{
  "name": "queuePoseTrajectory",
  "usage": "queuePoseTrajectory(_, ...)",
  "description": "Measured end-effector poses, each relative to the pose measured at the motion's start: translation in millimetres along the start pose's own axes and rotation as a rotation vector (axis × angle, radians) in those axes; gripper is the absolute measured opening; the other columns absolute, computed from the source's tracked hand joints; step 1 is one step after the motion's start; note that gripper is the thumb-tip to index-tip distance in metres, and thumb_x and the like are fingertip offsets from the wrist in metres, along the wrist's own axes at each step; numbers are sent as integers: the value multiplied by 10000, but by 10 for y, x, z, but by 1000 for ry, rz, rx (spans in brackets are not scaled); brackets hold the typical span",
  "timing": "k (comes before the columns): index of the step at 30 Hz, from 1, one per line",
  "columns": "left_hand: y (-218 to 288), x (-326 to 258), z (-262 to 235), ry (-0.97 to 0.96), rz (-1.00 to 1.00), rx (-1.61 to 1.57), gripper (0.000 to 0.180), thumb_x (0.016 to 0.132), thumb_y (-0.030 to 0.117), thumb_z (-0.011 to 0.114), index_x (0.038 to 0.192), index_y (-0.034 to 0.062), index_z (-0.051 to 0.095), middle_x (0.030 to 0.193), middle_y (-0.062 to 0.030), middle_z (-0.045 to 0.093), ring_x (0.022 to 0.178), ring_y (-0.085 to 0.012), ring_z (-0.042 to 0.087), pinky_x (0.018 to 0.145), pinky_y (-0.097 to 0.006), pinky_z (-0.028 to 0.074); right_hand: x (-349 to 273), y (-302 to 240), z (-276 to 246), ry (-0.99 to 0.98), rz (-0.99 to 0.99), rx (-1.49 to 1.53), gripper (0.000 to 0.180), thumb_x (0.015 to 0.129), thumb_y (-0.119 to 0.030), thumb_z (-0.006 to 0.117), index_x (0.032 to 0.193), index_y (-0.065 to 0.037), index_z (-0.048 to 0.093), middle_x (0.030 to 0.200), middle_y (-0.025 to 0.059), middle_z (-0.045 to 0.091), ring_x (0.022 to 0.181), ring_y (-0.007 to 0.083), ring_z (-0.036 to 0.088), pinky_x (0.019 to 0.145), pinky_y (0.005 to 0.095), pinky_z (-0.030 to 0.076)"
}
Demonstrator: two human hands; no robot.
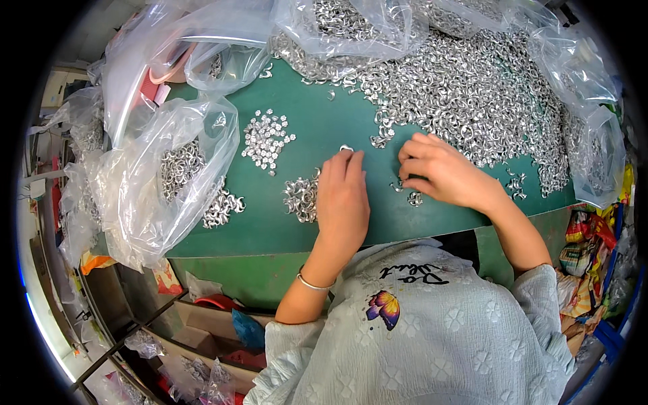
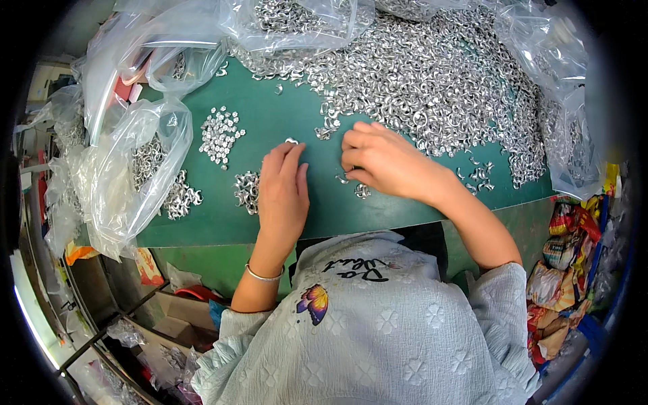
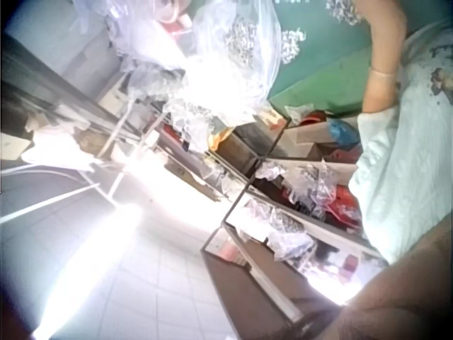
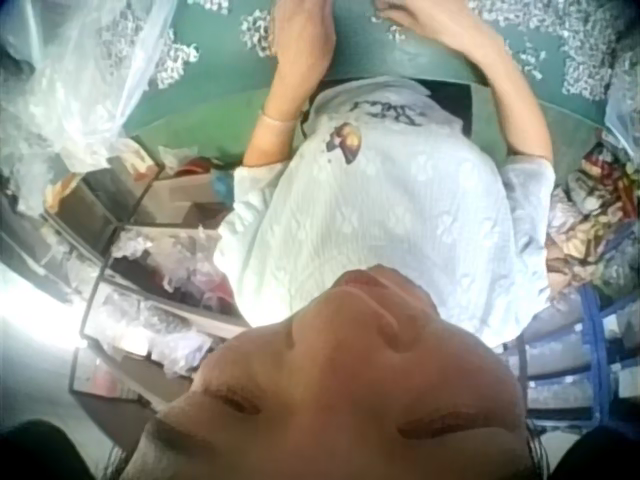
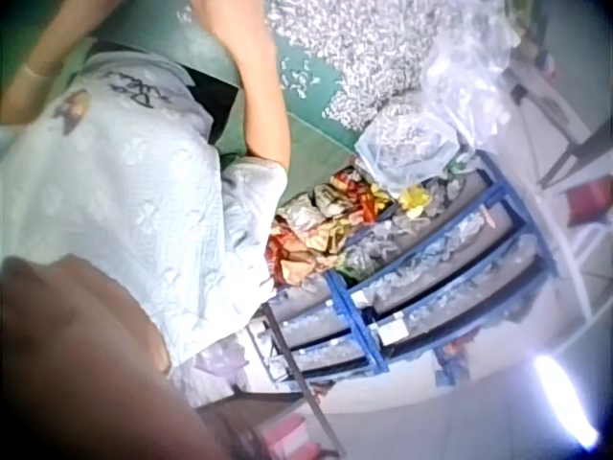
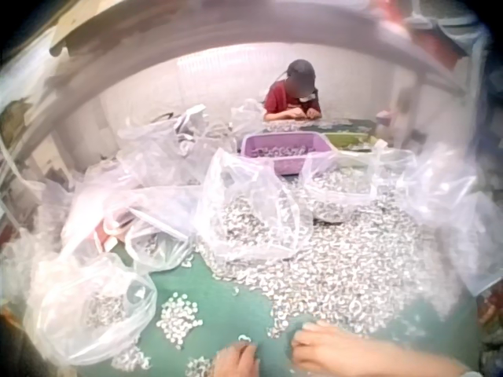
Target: The person sorts through a large pile of small silver-colored metal parts on a green workbench by hand, picking up individual pieces and arranging them into smaller groups.
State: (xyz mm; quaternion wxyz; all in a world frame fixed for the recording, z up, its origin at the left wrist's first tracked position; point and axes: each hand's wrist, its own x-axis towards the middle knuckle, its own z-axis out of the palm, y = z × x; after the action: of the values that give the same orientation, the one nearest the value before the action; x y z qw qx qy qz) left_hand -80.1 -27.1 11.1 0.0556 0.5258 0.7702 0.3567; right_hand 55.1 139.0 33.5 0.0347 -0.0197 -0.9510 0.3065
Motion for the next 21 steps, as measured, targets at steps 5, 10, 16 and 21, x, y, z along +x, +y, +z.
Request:
queuePoseTrajectory(5,231,-68,202,-117,79,-83,305,838,-36,618,1141,-38,579,1128,-170,553,1020,-349,544,876,-421,459,331,114,29,332,-40,-218,269,774,-117,718,1027,-51,651,1008,59,595,1023,248,520,865,369,405)
queuePoseTrajectory(10,334,-205,303,-210,151,-170,299,813,-33,638,1108,-47,593,1120,-159,538,1030,-341,530,878,-415,454,493,307,90,231,-79,-271,247,778,-90,702,1012,-35,648,990,65,615,989,252,541,847,374,408)
queuePoseTrajectory(16,291,-151,183,-174,119,-220,298,820,-52,620,1116,-31,596,1109,-164,554,1005,-346,543,879,-411,456,529,281,-263,247,417,323,232,829,-44,665,1058,-15,640,921,109,638,888,319,580,823,400,459)
queuePoseTrajectory(21,6,0,6,-21,19,2,323,841,-11,603,1162,-26,576,1141,-160,550,1027,-342,531,878,-429,432,219,345,-258,436,201,-224,142,815,-66,687,932,-5,635,951,114,602,957,320,554,832,406,452)
